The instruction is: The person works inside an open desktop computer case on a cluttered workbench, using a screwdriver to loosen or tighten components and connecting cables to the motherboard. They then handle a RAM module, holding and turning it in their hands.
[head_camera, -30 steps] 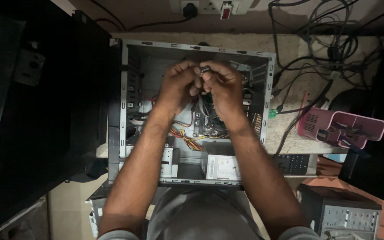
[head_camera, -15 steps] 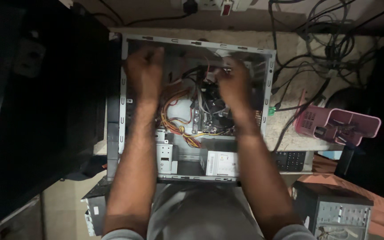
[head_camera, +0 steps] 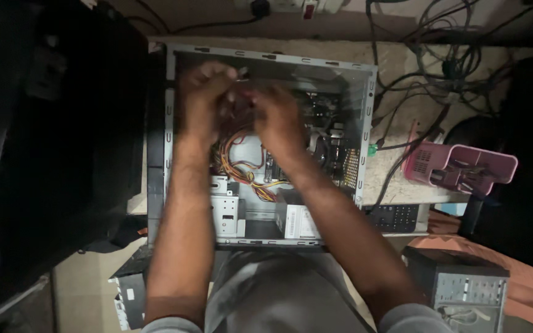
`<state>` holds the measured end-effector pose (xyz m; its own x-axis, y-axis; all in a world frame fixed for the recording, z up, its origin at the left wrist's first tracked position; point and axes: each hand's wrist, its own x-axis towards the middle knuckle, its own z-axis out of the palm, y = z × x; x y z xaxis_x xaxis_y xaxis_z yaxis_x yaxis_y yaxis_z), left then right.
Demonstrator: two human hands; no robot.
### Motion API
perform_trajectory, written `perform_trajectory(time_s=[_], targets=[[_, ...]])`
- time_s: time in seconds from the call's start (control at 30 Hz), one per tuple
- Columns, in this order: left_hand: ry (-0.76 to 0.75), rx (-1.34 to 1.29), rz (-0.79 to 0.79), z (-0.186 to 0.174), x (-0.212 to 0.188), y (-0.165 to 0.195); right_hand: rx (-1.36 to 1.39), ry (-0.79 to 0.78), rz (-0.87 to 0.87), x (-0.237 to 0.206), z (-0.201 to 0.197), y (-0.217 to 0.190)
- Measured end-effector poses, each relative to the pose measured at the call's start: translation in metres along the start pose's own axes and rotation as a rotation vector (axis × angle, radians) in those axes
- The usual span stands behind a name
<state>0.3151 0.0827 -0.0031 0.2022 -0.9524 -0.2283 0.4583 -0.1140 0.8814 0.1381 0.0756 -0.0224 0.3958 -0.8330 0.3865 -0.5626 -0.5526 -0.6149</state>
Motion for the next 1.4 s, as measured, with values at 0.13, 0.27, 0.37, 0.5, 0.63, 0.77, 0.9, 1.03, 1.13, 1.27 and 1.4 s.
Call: perform_trajectory(time_s=[0.13,0.27,0.37,0.5,0.63,0.77,0.9,1.03,1.13,1.27,1.4], targets=[[-0.277,-0.182,0.004,-0.009,0.0,0.006,0.005,-0.243,0.098,0.017,0.035,0.009],[-0.282,0.044,-0.03,-0.006,0.008,-0.007,-0.316,-0.521,0.049,0.01,0.068,0.017],[-0.217,0.384,0.015,-0.002,0.02,-0.024,-0.237,-0.461,-0.04,0.0,0.072,0.019],[-0.245,0.542,0.244,-0.004,0.037,-0.049,-0.116,-0.753,0.097,0.003,0.06,0.025],[-0.136,0.722,0.212,-0.005,0.045,-0.071,-0.014,-0.899,0.156,0.01,0.04,0.023],[-0.032,0.814,0.158,-0.011,0.047,-0.082,0.082,-0.885,0.041,0.01,0.019,0.019],[0.036,0.962,0.098,-0.014,0.047,-0.084,0.029,-0.666,0.116,0.007,-0.017,0.039],[0.092,1.022,0.286,-0.012,0.042,-0.082,-0.296,-0.25,-0.193,0.005,-0.032,0.065],[0.035,0.935,0.225,-0.004,0.037,-0.07,-0.266,-0.376,-0.133,-0.001,-0.03,0.076],[-0.061,0.554,-0.106,0.01,0.027,-0.057,-0.264,-0.61,0.076,-0.01,-0.028,0.086],[-0.279,0.682,0.283,0.018,0.025,-0.056,-0.019,-0.468,0.259,-0.009,-0.027,0.094]])
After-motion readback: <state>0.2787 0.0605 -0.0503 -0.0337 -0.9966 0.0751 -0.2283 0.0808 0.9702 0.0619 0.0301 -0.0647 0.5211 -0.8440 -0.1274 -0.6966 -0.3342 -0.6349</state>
